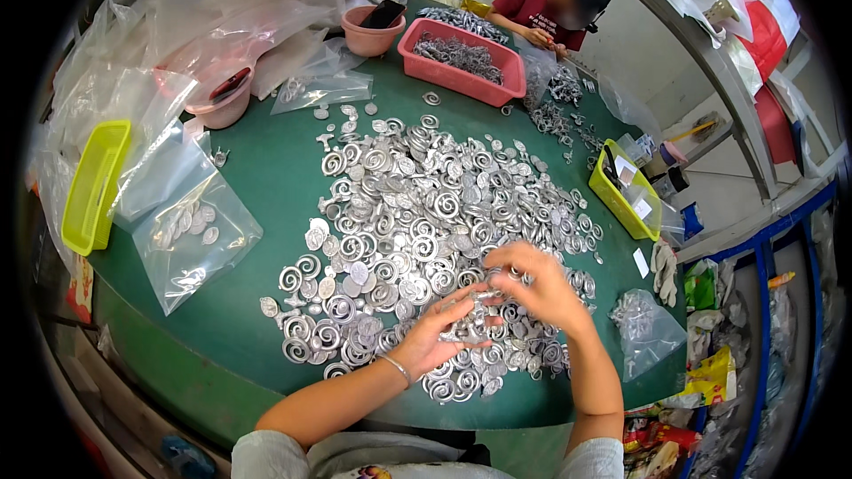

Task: The person sorts silver metal hardware components by hand from a large pile into small plastic bags.

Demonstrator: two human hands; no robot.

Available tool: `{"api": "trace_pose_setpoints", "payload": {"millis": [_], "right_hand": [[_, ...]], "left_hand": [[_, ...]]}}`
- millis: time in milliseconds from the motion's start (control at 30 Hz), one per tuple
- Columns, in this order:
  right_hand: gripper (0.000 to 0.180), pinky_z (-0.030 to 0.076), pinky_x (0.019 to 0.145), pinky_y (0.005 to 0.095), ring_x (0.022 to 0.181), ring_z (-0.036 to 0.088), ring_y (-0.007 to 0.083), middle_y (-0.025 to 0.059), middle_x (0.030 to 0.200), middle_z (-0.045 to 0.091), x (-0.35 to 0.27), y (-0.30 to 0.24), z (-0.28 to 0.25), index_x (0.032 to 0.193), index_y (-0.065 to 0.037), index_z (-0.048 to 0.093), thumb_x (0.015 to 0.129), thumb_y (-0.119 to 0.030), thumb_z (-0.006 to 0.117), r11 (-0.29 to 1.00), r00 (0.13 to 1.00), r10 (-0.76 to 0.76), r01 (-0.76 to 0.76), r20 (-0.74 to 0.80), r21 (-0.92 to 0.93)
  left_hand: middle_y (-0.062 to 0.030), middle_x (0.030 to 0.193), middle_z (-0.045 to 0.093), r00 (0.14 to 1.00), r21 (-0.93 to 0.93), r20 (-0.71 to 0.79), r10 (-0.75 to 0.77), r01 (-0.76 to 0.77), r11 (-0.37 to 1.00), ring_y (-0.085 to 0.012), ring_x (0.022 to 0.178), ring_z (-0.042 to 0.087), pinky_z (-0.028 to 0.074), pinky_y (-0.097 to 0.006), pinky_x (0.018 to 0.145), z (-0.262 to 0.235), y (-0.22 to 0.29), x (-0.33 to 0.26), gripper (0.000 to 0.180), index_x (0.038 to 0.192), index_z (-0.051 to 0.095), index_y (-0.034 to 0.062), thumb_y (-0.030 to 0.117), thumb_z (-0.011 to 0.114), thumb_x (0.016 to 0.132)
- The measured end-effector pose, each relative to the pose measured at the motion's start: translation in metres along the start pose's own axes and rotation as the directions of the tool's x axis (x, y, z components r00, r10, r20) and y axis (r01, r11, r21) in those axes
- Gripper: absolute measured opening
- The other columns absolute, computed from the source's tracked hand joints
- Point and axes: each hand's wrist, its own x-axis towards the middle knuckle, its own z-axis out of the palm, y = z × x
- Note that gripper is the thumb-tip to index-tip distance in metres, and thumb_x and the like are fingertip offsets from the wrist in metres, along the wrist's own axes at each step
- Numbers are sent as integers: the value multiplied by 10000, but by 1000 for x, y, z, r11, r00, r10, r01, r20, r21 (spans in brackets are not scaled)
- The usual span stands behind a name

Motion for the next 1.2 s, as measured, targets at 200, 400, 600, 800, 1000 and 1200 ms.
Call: {"api": "trace_pose_setpoints", "payload": {"millis": [200, 400, 600, 800, 1000, 1200], "right_hand": [[192, 441, 743, 399, 845, 566, 302, 129, 906, 639, 61, 123, -16, 914, -37, 668, 799, -186, 632, 898, 935, 142, -260, -325, -354], [172, 355, 814, 451, 891, 535, 319, 108, 865, 644, 76, 127, 26, 808, -73, 623, 743, -220, 684, 817, 910, 188, -353, -369, -456], [169, 432, 737, 379, 725, 615, 266, 116, 778, 650, 87, 144, 12, 875, -34, 629, 768, -161, 660, 893, 898, 333, -398, -287, -210], [120, 447, 658, 249, 723, 602, 136, 49, 795, 610, 90, 141, -5, 838, 12, 606, 848, -103, 570, 605, 773, 481, 49, -414, 794], [130, 462, 723, 347, 825, 593, 279, 124, 919, 578, 98, 147, -7, 822, -11, 640, 779, -133, 621, 954, 937, 81, -172, -341, -247], [221, 421, 800, 446, 884, 580, 326, 174, 993, 542, 112, 135, 25, 808, -1, 657, 745, -212, 650, 651, 958, 117, -272, -260, -709]], "left_hand": [[-133, 1295, 450, 997, 19, 52, -52, 52, 998, -283, 1111, 516, 497, -421, 792, 1, -7, 6, 331, 1199, 473, 64, 232, 502, 915], [-188, 1305, 432, 996, -45, 73, -43, 46, 998, -332, 1116, 516, 512, -451, 721, -6, -8, 3, 298, 1109, 526, 101, 298, 539, 886], [-158, 1293, 450, 998, -38, 37, -50, 52, 998, -304, 1069, 541, 498, -413, 702, -3, -9, 5, 267, 1093, 527, 102, 268, 543, 885], [-154, 1267, 477, 997, -17, -2, -75, 75, 997, -293, 1056, 542, 495, -415, 717, -5, -10, 5, 243, 1078, 532, 97, 246, 542, 886], [-140, 1273, 476, 993, 37, -66, -95, 98, 995, -278, 1055, 538, 484, -421, 754, -1, -11, 5, 211, 1065, 533, 106, 225, 533, 892], [-133, 1277, 473, 994, 25, -48, -98, 99, 995, -272, 1061, 530, 472, -428, 780, -4, -14, 6, 215, 1074, 528, 104, 219, 530, 892]]}}
